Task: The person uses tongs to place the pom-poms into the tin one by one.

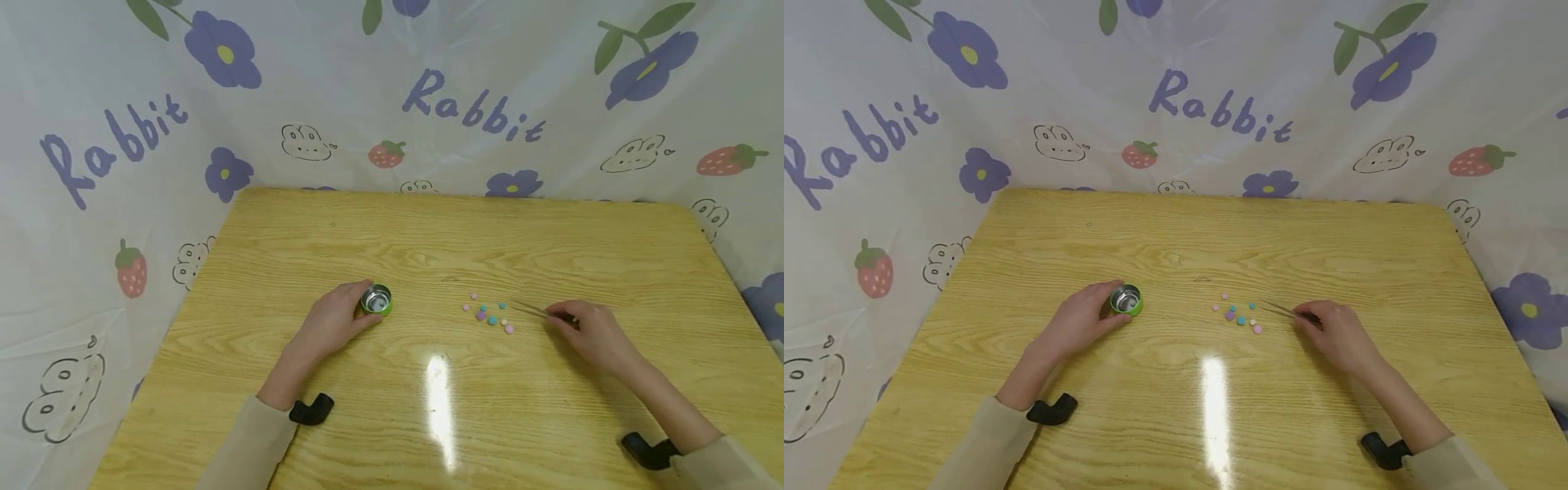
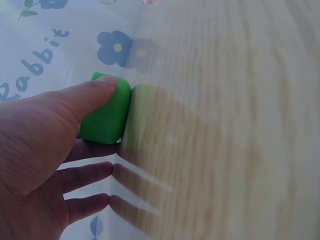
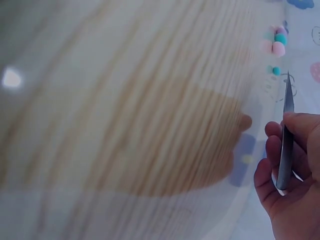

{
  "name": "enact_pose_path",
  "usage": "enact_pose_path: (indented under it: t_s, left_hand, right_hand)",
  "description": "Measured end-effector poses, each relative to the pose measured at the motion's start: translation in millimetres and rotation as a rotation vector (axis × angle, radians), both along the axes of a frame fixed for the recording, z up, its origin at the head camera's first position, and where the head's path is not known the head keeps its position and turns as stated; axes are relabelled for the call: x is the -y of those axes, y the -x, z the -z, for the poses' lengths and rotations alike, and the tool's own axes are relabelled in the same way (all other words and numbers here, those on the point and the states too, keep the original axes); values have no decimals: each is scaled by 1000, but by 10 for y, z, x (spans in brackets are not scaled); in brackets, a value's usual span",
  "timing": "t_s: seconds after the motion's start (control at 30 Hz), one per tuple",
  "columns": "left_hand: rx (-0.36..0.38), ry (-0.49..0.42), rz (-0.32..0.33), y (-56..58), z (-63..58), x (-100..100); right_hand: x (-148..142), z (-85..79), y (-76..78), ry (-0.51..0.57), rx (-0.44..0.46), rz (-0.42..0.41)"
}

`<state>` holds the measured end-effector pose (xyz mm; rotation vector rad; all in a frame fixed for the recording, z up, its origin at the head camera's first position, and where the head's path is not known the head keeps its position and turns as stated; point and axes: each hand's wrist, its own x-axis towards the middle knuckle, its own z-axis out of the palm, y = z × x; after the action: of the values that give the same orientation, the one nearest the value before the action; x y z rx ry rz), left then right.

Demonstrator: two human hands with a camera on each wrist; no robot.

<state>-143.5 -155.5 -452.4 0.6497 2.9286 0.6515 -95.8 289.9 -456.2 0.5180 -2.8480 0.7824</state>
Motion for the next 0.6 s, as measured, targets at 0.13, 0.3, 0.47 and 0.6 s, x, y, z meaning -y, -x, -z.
enact_pose_path:
  t_s: [0.13,0.3,0.47,0.6]
  left_hand:
    - [4,0,-1,0,4,0]
    - [-3,1,0,-2,7,1]
    - [-4,5,0,-3,16,2]
    - [-4,13,-2,1,31,8]
  right_hand:
    - [10,6,3,-8,31,-3]
    - [19,8,15,-12,56,-17]
    - [48,16,28,-13,52,-33]
    - [68,22,36,-18,51,-34]
